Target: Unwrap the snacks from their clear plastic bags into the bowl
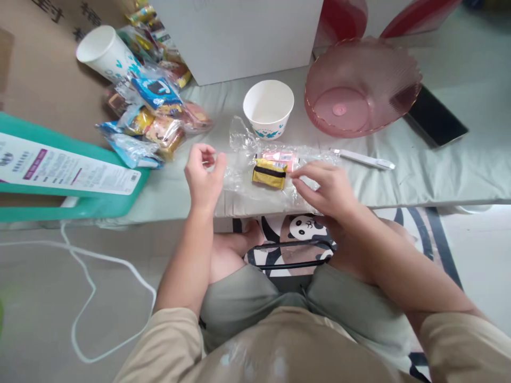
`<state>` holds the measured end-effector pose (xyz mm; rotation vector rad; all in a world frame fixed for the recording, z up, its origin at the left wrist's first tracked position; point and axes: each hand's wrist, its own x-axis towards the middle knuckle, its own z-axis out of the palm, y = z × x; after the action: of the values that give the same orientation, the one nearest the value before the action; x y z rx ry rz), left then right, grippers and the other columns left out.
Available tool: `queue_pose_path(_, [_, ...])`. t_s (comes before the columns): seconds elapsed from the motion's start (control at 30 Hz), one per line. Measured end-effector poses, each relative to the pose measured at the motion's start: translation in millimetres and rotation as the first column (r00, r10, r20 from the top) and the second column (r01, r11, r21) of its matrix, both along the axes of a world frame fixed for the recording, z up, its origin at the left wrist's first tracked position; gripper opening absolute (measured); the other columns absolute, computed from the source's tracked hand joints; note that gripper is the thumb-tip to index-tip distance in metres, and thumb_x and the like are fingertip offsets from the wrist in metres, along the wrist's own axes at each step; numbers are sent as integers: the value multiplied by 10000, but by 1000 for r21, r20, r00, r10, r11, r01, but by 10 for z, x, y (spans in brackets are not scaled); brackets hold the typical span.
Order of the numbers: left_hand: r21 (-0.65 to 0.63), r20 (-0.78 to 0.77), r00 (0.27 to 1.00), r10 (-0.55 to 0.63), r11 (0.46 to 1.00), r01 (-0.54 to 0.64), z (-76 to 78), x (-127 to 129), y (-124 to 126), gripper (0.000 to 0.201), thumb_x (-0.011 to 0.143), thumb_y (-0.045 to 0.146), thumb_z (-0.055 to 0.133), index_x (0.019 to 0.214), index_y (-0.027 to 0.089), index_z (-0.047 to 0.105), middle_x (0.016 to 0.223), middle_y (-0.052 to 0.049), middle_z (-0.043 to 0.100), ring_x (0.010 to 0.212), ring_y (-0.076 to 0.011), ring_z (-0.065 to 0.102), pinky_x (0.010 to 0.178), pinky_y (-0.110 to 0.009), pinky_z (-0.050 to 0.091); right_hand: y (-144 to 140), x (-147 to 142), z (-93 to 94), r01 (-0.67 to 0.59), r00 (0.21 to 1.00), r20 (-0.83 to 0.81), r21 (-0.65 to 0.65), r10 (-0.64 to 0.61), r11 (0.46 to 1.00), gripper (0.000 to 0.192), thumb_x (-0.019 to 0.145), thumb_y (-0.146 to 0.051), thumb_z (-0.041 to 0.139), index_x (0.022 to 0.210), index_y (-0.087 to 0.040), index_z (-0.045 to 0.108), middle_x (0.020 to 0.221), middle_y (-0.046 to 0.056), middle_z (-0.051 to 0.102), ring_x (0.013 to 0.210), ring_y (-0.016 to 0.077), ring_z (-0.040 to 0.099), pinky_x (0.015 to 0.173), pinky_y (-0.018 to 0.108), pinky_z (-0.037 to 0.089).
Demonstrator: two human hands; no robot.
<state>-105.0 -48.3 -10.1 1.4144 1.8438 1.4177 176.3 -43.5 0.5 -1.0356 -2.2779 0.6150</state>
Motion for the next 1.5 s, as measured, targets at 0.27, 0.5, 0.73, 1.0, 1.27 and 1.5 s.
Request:
queue_pose_path(0.27, [-281, 249, 942, -225, 914, 293, -66, 244, 84, 211, 688, 273, 740, 548, 203, 599, 891, -70, 722, 959, -223, 658, 860, -332, 553, 248, -426, -194, 66, 968, 241, -9, -61, 998, 586, 869, -453, 668, 1397, -222, 562, 1469, 135, 583, 1399, 392, 476, 1138, 585, 373])
queue_pose_path(0.5, [-163, 782, 609, -133, 900, 405, 168, 367, 189, 267, 763, 319, 615, 620, 200, 423, 1115, -90, 738, 1107, -270, 701, 783, -384, 622, 273, -302, -176, 146, 942, 306, -1, -139, 989, 746, 776, -624, 731, 1385, -236, 542, 1302, 171, 634, 1188, 405, 581, 999, 567, 436])
queue_pose_path(0.73, [-170, 788, 610, -82, 923, 345, 136, 378, 242, 282, 828, 427, 564, 670, 222, 454, 981, -91, 740, 1140, -296, 701, 706, -381, 634, 270, -305, -156, 207, 943, 276, -45, -187, 977, 630, 741, -561, 758, 1229, -202, 585, 1101, 143, 635, 973, 335, 615, 810, 441, 479])
queue_pose_path(1.0, [-128, 813, 582, -22, 968, 214, 19, 351, 319, 296, 774, 483, 638, 735, 231, 488, 1005, -75, 733, 1121, -275, 709, 761, -385, 635, 153, -173, -288, 115, 993, 35, -35, -114, 993, 494, 805, -371, 688, 1271, -245, 586, 1326, 139, 629, 1200, 345, 605, 965, 498, 508])
queue_pose_path(1.27, [-234, 819, 522, 239, 969, -77, -118, 498, 417, 246, 796, 417, 640, 804, 236, 474, 871, -26, 667, 888, -185, 745, 643, -250, 595, 105, -163, -352, 205, 977, 32, 163, -213, 965, 420, 872, -380, 672, 1273, -260, 645, 1324, 151, 657, 1184, 344, 631, 1014, 532, 489])
queue_pose_path(1.5, [-227, 825, 505, 255, 967, -118, -76, 469, 376, 170, 760, 304, 633, 757, 220, 485, 758, 22, 586, 704, -138, 711, 509, -205, 515, 29, -138, -398, 65, 988, -150, 118, -47, 991, 309, 843, -345, 688, 1118, -266, 568, 1152, 118, 747, 1063, 305, 718, 880, 459, 538])
